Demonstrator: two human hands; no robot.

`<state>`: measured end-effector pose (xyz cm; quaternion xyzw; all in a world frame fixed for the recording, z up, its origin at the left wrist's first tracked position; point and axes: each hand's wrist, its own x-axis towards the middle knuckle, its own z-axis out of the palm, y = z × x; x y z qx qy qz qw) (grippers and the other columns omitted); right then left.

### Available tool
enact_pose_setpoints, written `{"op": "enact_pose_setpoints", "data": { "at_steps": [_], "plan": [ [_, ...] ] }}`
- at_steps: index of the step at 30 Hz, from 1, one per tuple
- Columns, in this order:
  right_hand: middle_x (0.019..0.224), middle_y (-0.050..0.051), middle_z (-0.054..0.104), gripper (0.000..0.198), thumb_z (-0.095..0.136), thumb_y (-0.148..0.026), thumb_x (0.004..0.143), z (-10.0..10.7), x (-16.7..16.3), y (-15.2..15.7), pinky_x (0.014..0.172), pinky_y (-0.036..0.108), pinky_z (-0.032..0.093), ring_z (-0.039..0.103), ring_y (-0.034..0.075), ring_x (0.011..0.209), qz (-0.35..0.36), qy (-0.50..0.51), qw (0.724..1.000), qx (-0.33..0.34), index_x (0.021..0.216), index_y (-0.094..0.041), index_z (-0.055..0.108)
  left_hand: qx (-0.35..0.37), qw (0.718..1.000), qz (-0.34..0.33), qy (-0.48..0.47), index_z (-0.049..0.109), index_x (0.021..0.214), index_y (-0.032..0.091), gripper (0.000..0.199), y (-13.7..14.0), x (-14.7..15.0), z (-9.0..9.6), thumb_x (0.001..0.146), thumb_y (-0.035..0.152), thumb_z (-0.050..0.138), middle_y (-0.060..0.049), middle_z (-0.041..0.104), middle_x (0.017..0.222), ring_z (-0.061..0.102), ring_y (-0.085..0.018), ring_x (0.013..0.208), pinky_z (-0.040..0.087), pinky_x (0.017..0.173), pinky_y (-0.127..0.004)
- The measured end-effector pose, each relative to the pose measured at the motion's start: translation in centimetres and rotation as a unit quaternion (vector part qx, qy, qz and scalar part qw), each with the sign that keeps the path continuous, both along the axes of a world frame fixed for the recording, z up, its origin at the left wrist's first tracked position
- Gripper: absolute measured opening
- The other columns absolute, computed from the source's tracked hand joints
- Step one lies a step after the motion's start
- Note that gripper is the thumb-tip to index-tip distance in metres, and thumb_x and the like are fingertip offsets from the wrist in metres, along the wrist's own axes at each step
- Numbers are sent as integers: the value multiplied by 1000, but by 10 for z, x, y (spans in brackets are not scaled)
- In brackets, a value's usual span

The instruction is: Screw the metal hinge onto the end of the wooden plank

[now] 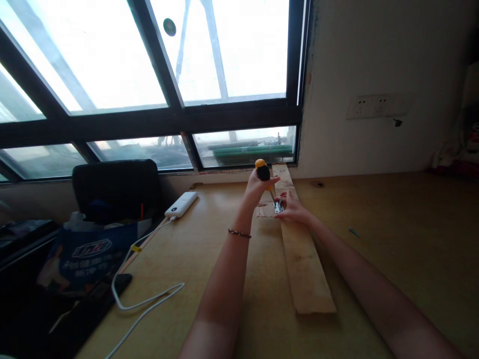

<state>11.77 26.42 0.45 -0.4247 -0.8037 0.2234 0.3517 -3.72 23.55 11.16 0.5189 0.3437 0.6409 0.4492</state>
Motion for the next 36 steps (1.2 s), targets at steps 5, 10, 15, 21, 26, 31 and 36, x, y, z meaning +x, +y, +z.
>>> {"op": "enact_pose_setpoints", "data": {
  "at_steps": [5, 10, 15, 21, 26, 31, 36],
  "plan": [
    [115, 11, 48, 75, 79, -42, 47, 2, -1, -2, 91, 38, 40, 53, 25, 102, -4, -1, 1000, -6, 110, -15, 47, 28, 999, -36, 30, 48, 76, 16, 43, 0, -3, 0, 47, 24, 79, 3, 58, 66, 56, -12, 61, 42, 59, -24],
    [114, 11, 49, 75, 78, -41, 47, 5, -2, -4, 90, 37, 41, 53, 24, 101, -7, -5, 1000, -1, 109, -15, 46, 29, 996, -88, 4, 47, 87, 16, 43, 2, -3, 0, 57, 31, 75, -6, 66, 81, 63, -18, 77, 45, 72, -31],
    [114, 11, 49, 75, 78, -41, 47, 7, -2, -6, 90, 36, 41, 55, 24, 100, -8, -11, 1000, 0, 110, -14, 46, 39, 998, -57, -12, 49, 85, 17, 37, 5, -2, -1, 63, 38, 70, -4, 64, 82, 62, -15, 76, 45, 70, -27],
    [113, 10, 49, 76, 78, -41, 48, 5, -2, -5, 89, 37, 41, 53, 25, 102, -1, -11, 1000, -9, 112, -15, 46, 23, 996, 51, 73, 52, 58, 13, 32, 10, -6, -4, 51, 33, 76, -1, 55, 56, 53, -11, 52, 40, 52, -24],
    [112, 9, 44, 69, 78, -41, 49, 5, -1, -4, 92, 36, 40, 53, 24, 101, -3, -27, 1000, 11, 109, -15, 52, 6, 986, 111, 124, 54, 55, 13, 33, 16, -17, -5, 44, 34, 79, 2, 50, 54, 46, -9, 50, 36, 50, -23],
    [113, 9, 46, 70, 78, -41, 49, 4, -1, -4, 89, 36, 41, 53, 24, 100, -2, -21, 1000, 8, 108, -17, 50, 7, 976, 123, 180, 62, 68, 14, 34, 16, -29, -4, 44, 32, 79, 1, 53, 60, 49, -11, 57, 38, 53, -23],
    [109, 8, 53, 68, 78, -38, 49, 7, -2, -7, 88, 37, 41, 54, 24, 100, -2, -9, 1000, -1, 106, -19, 47, -14, 985, 79, 150, 63, 86, 12, 50, 7, -35, 4, 40, 23, 80, 0, 58, 64, 55, -14, 62, 43, 60, -26]
  ]
}}
